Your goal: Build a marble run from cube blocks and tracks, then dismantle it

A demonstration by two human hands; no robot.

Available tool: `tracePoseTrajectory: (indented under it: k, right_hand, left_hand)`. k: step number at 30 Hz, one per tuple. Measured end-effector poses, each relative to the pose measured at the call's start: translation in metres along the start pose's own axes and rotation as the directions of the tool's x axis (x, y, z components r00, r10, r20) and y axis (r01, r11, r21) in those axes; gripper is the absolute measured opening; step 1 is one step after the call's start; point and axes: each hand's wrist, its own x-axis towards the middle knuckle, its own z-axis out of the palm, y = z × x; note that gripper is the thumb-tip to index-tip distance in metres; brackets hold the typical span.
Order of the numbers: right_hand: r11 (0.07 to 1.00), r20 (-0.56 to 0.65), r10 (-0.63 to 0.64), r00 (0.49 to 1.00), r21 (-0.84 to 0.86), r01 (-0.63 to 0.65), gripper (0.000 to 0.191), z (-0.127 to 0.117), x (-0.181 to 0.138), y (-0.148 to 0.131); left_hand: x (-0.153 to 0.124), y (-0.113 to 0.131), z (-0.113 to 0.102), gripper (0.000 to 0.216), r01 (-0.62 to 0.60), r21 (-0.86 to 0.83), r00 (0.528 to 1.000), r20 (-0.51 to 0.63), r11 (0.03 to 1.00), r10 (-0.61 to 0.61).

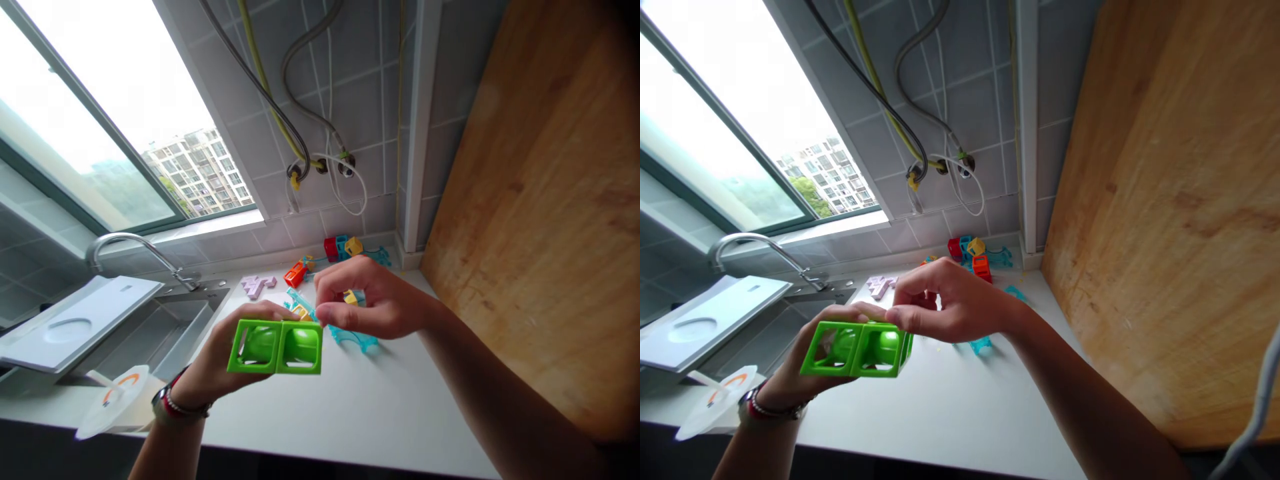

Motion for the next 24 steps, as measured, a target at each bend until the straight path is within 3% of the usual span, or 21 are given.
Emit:
tracePoseTrajectory:
  k: [3, 6, 10, 14, 20, 24]
  right_hand:
    - [0.999, 0.069, 0.024, 0.997, -0.026, -0.022, 0.03, -0.001, 0.0, 0.004]
    - [0.999, 0.136, 0.03, 0.99, -0.034, -0.025, 0.026, 0.002, 0.0, 0.004]
    - [0.998, 0.233, 0.01, 0.972, -0.062, 0.004, 0.016, 0.013, 0.001, -0.003]
    - [0.973, 0.284, 0.072, 0.956, -0.231, -0.005, 0.003, 0.023, 0.0, -0.01]
    - [0.854, 0.287, 0.282, 0.915, -0.51, -0.103, 0.019, 0.031, -0.002, -0.008]
    - [0.803, 0.259, 0.346, 0.902, -0.579, -0.141, 0.021, 0.036, -0.001, -0.003]
  left_hand:
    - [-0.009, 0.0, 0.005, 0.062, -0.088, 0.102, 0.984, -0.145, 0.991, 0.103]
    - [-0.018, -0.004, 0.01, 0.063, -0.09, 0.067, 0.966, -0.236, 0.994, 0.103]
    - [-0.026, -0.008, 0.017, 0.053, -0.075, -0.009, 0.955, -0.288, 0.997, 0.069]
    - [-0.027, -0.013, 0.02, 0.052, -0.087, -0.027, 0.956, -0.284, 0.996, 0.076]
    - [-0.03, -0.021, 0.017, 0.063, -0.069, 0.053, 0.949, -0.306, 0.996, 0.082]
    - [-0.031, -0.025, 0.018, 0.072, 0.062, 0.113, 0.917, -0.4, 0.992, -0.011]
